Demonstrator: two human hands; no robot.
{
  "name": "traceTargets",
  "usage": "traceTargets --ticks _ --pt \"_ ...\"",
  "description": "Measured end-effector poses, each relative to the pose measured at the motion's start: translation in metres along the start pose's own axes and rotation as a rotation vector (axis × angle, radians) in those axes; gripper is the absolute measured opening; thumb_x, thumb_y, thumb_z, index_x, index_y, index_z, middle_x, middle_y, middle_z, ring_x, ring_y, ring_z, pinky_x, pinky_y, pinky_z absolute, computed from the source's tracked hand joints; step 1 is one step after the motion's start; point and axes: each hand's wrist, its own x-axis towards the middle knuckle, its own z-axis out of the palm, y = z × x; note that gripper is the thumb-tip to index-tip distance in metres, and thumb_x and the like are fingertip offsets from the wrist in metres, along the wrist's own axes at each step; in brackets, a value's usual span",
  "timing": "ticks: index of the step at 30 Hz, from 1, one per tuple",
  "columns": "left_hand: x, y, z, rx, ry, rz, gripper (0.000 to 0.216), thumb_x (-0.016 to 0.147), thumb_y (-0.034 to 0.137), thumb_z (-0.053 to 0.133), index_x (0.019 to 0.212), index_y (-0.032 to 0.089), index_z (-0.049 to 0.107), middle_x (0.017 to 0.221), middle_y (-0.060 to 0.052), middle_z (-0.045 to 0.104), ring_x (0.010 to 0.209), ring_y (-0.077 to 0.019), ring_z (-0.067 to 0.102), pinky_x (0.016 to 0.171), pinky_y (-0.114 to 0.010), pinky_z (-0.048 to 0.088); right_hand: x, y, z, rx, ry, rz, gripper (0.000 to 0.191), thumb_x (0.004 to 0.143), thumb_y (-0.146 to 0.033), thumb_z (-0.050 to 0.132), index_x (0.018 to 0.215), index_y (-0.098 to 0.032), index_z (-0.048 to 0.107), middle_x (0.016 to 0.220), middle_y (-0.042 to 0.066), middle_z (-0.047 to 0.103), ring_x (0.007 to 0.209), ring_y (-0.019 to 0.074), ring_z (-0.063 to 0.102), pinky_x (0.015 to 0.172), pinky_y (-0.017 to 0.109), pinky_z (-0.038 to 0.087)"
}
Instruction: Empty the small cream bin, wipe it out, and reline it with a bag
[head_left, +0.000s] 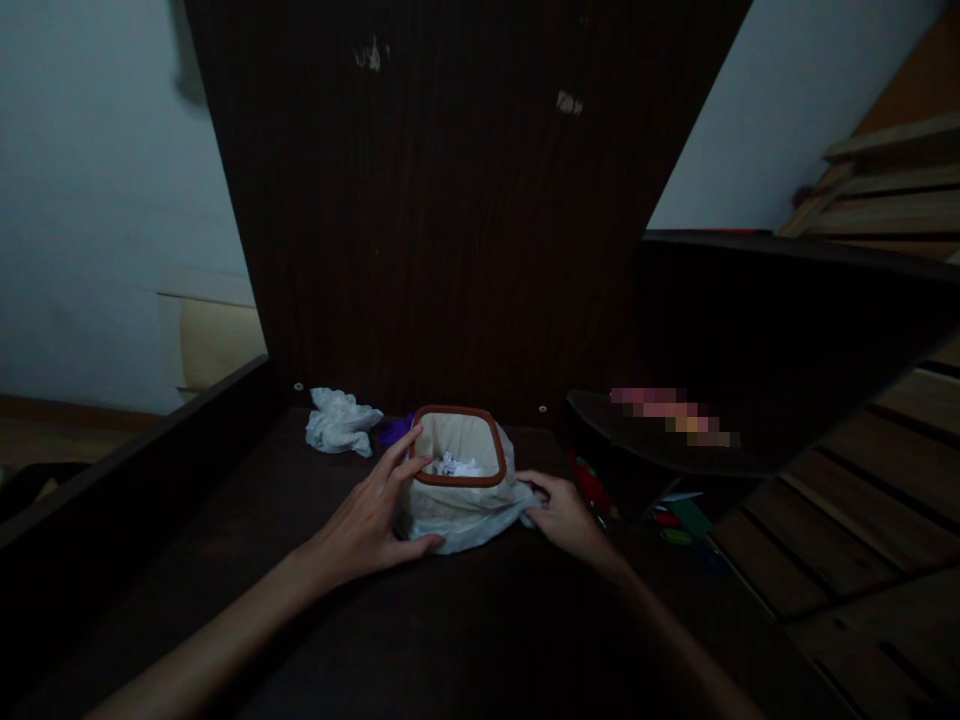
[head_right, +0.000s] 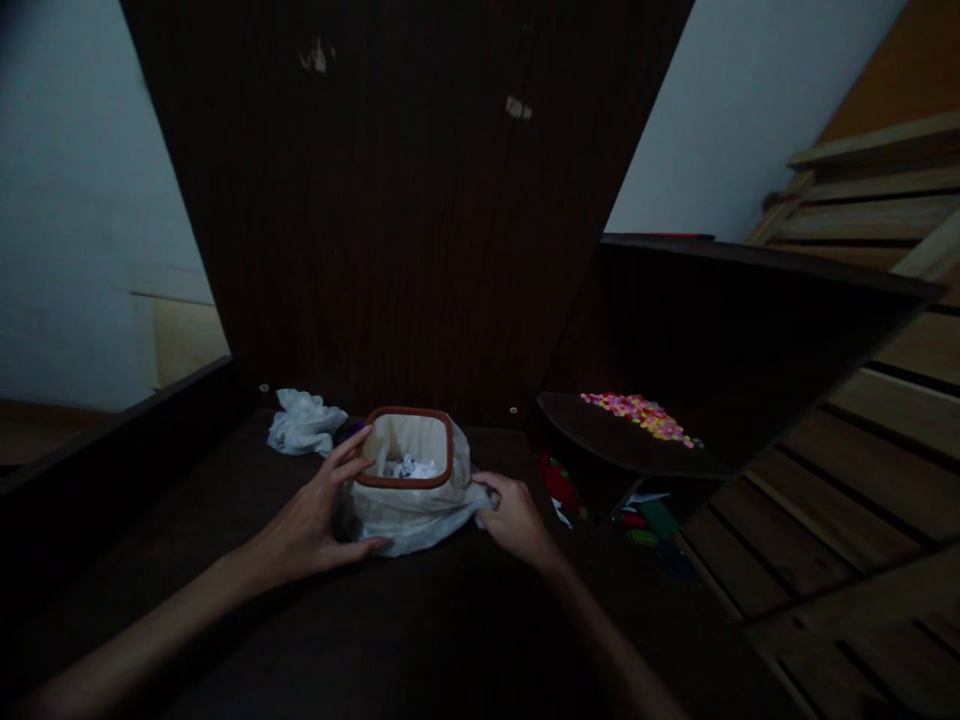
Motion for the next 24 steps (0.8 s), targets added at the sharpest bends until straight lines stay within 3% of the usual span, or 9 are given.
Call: traceTargets --ticks 3,6,10,14,16,20,24 --pt "-0.001 -0.002 0.003 0.002 0.012 0.019 0.096 0.079 0.039 0.082 0.152 0.032 0.019 0.167 -0.020 0.012 0.152 -0.0398 0.029 0.114 -0.058 0.045 0.001 -0.001 -0.005 0.405 -0.087 -0.044 0.054 0.075 -0.021 0.051 0.128 -0.024 0.050 0.102 0.006 0.072 0.087 0.0228 0.071 0.065 0.034 0.059" --pt "-0.001 -0.004 0.007 -0.006 0.033 0.029 0.099 0.079 0.036 0.083 0.153 0.032 0.017 0.167 -0.019 0.011 0.153 -0.0389 0.027 0.115 -0.057 0.044 0.000 -0.012 -0.009 0.773 -0.116 -0.039 0.046 0.082 -0.029 0.058 0.126 -0.027 0.045 0.111 0.006 0.068 0.095 0.0230 0.070 0.071 0.038 0.061" --pt "0.000 -0.005 0.012 -0.020 0.083 0.056 0.095 0.081 0.030 0.081 0.153 0.031 0.018 0.167 -0.020 0.013 0.154 -0.0383 0.025 0.116 -0.057 0.043 0.000 -0.028 -0.003 0.625 -0.055 -0.005 0.045 0.087 -0.034 0.069 0.127 -0.027 0.050 0.121 0.008 0.063 0.104 0.0211 0.066 0.079 0.034 0.059" --pt "0.001 -0.005 0.015 -0.016 0.121 0.078 0.087 0.082 0.025 0.079 0.149 0.029 0.024 0.165 -0.021 0.018 0.152 -0.0383 0.029 0.115 -0.056 0.044 0.007 -0.032 0.006 0.494 0.083 -0.105 0.018 0.091 -0.040 0.064 0.093 -0.022 0.069 0.105 0.008 0.061 0.098 0.0210 0.062 0.073 0.029 0.054" --pt "0.000 -0.006 0.015 -0.011 0.120 0.078 0.084 0.082 0.023 0.078 0.148 0.028 0.025 0.165 -0.021 0.019 0.151 -0.0381 0.031 0.114 -0.056 0.045 0.013 -0.032 0.008 0.537 0.157 -0.100 0.022 0.088 -0.041 0.067 0.080 -0.021 0.070 0.092 0.006 0.061 0.087 0.0198 0.060 0.069 0.028 0.051" --pt "0.000 -0.007 0.011 -0.010 0.102 0.082 0.082 0.082 0.022 0.077 0.146 0.027 0.026 0.165 -0.022 0.019 0.151 -0.0379 0.032 0.114 -0.057 0.045 0.023 -0.032 0.014 0.663 0.263 -0.029 0.022 0.082 -0.042 0.071 0.072 -0.022 0.068 0.078 0.002 0.059 0.076 0.0188 0.055 0.066 0.028 0.045" --pt "-0.003 -0.006 0.009 -0.035 0.043 0.061 0.102 0.079 0.030 0.083 0.155 0.030 0.015 0.169 -0.021 0.009 0.155 -0.0389 0.022 0.119 -0.059 0.038 0.027 -0.031 0.026 0.752 0.328 0.062 0.016 0.077 -0.039 0.073 0.078 -0.023 0.069 0.081 0.001 0.063 0.081 0.0204 0.058 0.072 0.030 0.045"
